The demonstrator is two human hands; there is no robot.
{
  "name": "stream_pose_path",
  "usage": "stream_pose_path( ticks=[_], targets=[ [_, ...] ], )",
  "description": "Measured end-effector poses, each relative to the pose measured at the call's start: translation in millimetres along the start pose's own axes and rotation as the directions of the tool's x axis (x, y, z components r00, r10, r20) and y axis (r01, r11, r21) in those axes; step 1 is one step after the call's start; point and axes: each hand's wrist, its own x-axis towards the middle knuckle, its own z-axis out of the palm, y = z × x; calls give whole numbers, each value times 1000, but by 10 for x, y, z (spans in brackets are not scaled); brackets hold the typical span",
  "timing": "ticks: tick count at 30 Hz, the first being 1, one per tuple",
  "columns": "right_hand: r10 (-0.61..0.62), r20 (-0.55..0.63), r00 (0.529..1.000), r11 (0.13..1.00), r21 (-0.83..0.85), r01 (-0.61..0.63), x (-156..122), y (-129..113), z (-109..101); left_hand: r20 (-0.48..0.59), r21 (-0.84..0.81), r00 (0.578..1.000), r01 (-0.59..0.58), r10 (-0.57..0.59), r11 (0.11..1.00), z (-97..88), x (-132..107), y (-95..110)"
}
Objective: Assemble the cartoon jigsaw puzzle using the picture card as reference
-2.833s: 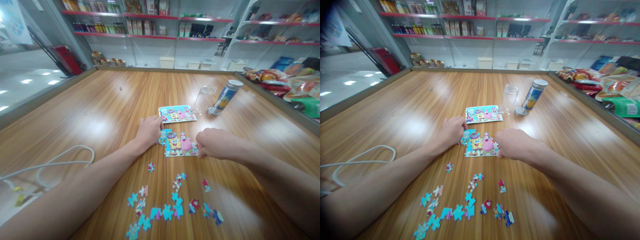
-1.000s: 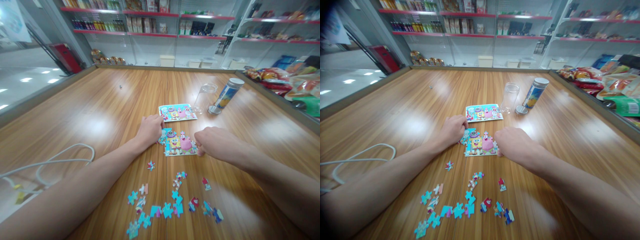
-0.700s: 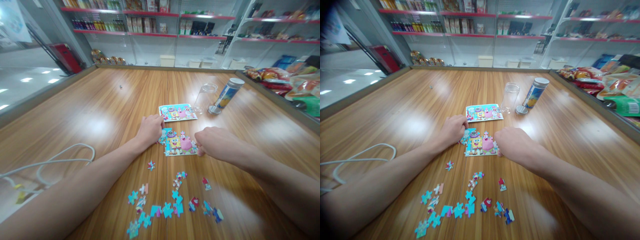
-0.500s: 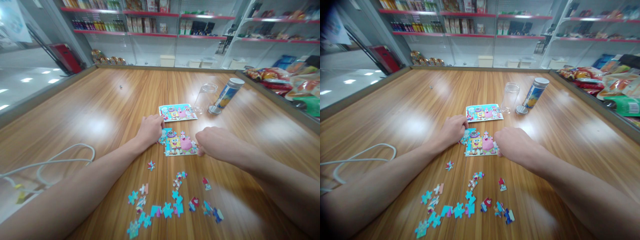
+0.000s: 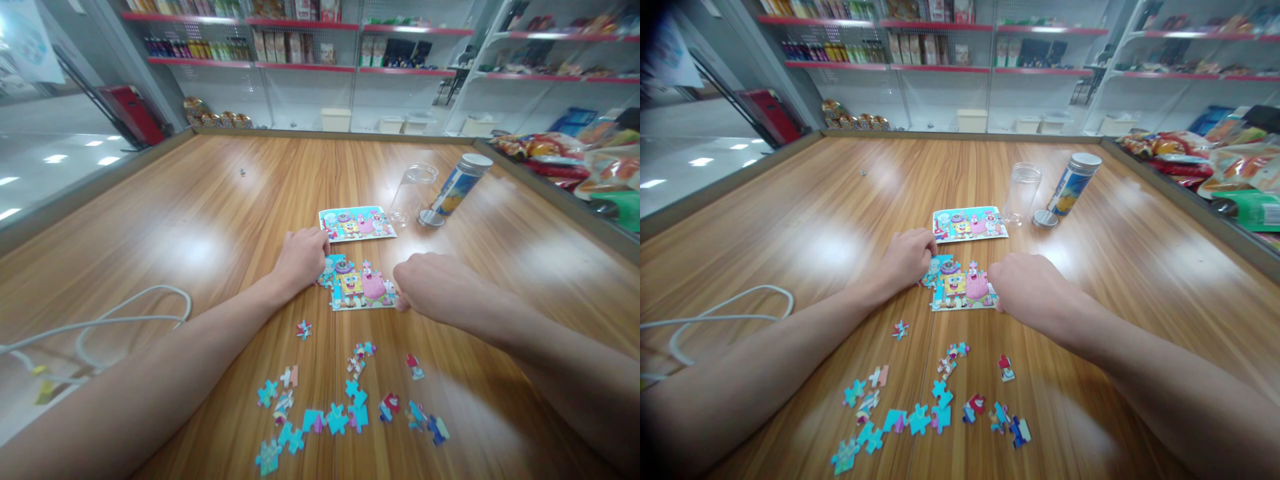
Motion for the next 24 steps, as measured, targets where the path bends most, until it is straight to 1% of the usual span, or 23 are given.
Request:
stream_pose_path(
  ticks=[5,10,17,24],
  targets=[
    [10,-3,1000,1000,-18,-10,-5,-16,11,3,4,1000,27,-27,1000,-29,-2,48],
    [9,-10,1000,1000,-20,-9,-7,-13,23,11,44,1000,12,-13,999,-52,-24,95],
    [1,2,1000,1000,-18,-1,-9,-12,-10,12,70,1000,6,-7,998,-55,-32,119],
    [21,5,1000,999,-24,-20,-3,-16,-10,27,39,999,25,-26,999,-74,-16,119]
  ],
)
